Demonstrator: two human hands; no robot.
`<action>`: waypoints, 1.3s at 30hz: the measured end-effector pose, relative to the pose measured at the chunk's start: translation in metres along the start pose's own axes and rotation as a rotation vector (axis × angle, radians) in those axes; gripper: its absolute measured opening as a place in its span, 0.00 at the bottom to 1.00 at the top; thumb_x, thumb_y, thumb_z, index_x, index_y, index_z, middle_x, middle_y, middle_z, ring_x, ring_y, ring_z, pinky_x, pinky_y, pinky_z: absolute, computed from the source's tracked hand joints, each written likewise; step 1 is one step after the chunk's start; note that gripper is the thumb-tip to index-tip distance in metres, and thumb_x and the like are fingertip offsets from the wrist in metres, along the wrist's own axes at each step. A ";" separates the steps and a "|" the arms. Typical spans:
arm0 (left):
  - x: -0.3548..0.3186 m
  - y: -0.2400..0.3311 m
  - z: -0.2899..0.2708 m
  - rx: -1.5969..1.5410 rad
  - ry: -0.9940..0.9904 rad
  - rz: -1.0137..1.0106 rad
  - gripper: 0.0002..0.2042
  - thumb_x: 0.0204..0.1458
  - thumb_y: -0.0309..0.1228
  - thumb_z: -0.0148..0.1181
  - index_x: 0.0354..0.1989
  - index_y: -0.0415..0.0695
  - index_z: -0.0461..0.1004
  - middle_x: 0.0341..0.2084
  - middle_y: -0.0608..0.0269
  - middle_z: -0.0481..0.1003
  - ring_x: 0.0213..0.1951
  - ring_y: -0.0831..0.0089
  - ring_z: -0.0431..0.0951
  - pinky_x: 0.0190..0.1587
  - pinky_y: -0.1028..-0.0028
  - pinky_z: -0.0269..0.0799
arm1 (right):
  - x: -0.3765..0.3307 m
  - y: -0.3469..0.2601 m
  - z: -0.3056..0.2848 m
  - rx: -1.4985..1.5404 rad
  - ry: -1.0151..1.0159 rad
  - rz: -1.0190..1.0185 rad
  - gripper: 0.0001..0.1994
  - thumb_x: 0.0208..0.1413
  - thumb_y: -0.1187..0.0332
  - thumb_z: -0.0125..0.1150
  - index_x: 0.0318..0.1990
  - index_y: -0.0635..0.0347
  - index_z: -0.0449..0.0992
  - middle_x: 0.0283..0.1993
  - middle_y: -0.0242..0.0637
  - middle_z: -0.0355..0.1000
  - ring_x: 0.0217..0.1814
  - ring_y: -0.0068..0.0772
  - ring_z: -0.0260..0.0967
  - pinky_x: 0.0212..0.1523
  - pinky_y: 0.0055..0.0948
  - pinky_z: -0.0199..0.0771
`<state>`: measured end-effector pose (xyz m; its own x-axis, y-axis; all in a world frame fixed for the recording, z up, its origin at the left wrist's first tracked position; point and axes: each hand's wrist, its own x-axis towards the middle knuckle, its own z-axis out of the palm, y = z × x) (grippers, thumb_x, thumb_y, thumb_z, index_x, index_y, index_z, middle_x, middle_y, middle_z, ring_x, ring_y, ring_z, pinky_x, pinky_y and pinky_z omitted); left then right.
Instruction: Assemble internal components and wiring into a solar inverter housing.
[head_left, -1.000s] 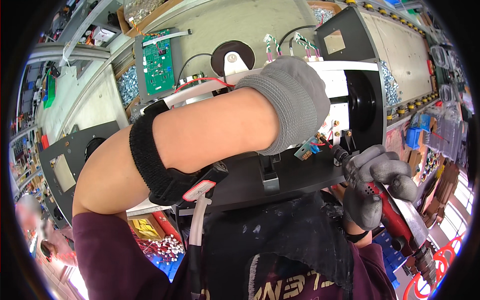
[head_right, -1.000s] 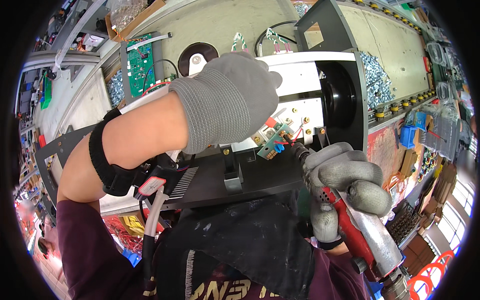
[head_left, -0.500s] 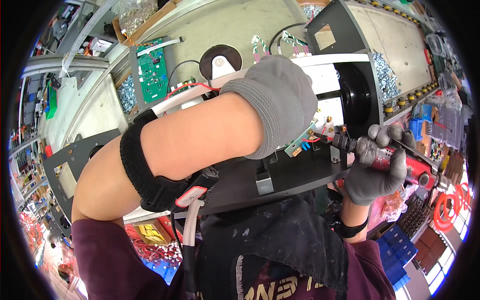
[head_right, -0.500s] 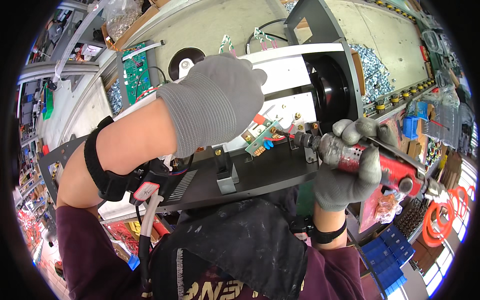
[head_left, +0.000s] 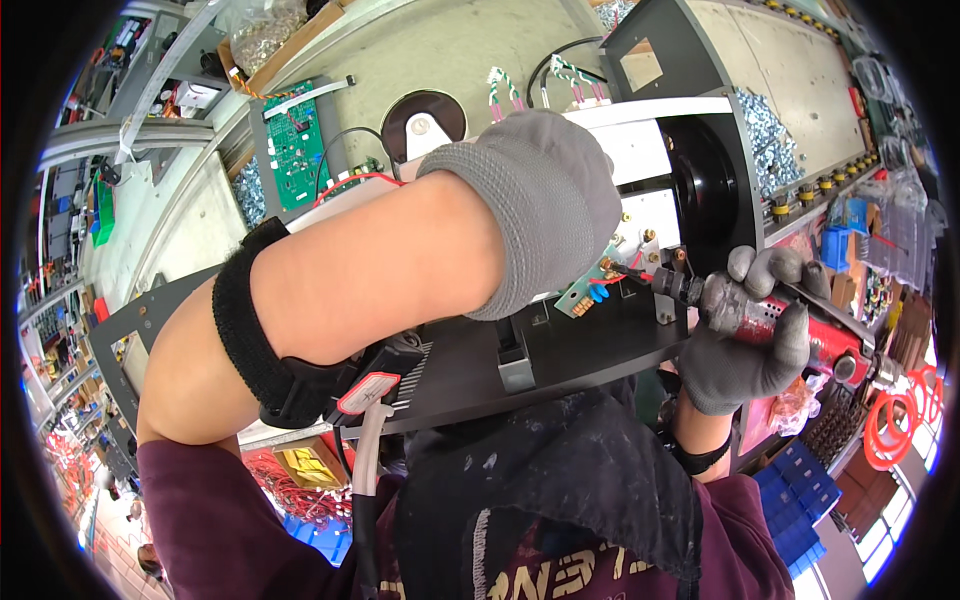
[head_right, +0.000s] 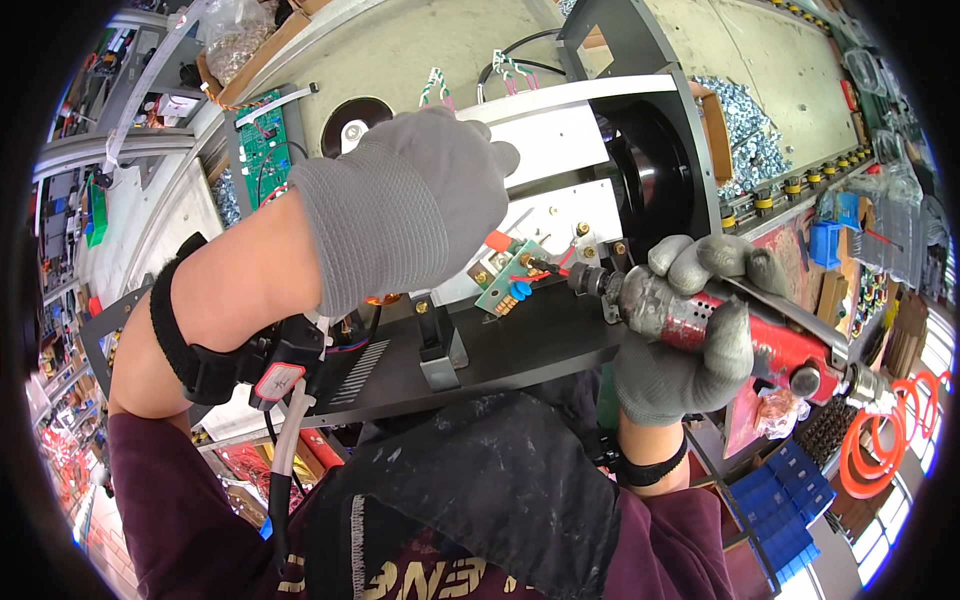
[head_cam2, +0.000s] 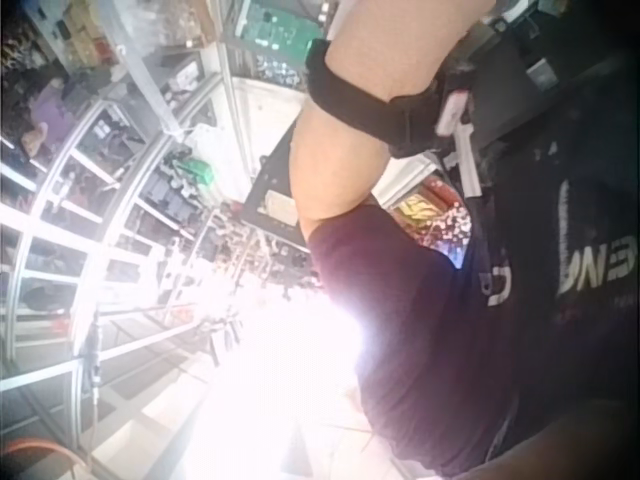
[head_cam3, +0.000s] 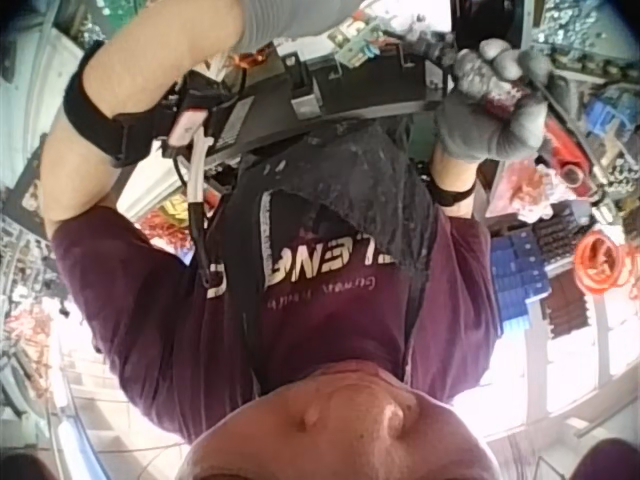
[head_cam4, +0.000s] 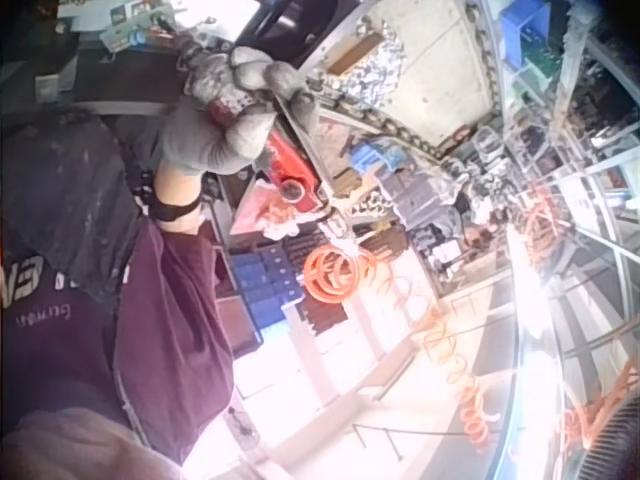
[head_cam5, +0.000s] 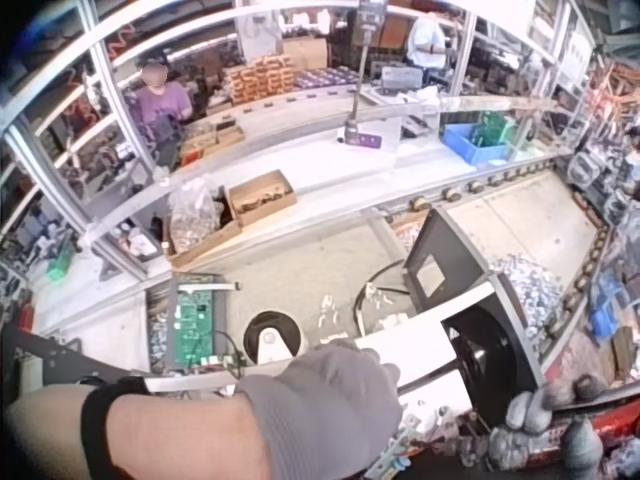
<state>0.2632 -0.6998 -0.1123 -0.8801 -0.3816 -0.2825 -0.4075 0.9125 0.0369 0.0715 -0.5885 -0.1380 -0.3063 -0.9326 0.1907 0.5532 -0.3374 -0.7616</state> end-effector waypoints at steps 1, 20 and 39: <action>0.001 -0.001 -0.002 0.000 0.001 0.000 0.09 0.37 0.28 0.60 0.29 0.41 0.80 0.26 0.54 0.78 0.29 0.61 0.80 0.27 0.64 0.74 | -0.001 0.000 0.001 -0.056 -0.012 -0.057 0.19 0.56 0.65 0.52 0.55 0.59 0.66 0.44 0.40 0.66 0.36 0.32 0.59 0.29 0.29 0.66; 0.001 -0.008 -0.010 -0.111 -0.203 0.096 0.07 0.37 0.27 0.59 0.25 0.38 0.78 0.25 0.50 0.77 0.29 0.58 0.79 0.30 0.62 0.75 | -0.012 -0.002 0.031 -0.391 -0.343 -0.235 0.22 0.54 0.63 0.55 0.56 0.49 0.61 0.37 0.35 0.58 0.29 0.30 0.56 0.23 0.26 0.60; -0.001 -0.007 0.006 -0.130 -0.074 0.048 0.07 0.35 0.27 0.60 0.25 0.40 0.80 0.21 0.51 0.77 0.25 0.58 0.78 0.24 0.63 0.72 | -0.006 0.002 0.030 -0.430 -0.299 -0.349 0.19 0.55 0.64 0.56 0.52 0.55 0.59 0.35 0.39 0.61 0.23 0.28 0.59 0.20 0.28 0.68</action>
<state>0.2684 -0.7046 -0.1183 -0.8809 -0.3217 -0.3473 -0.3978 0.9006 0.1749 0.0980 -0.5871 -0.1226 -0.1480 -0.7931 0.5909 0.0800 -0.6051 -0.7921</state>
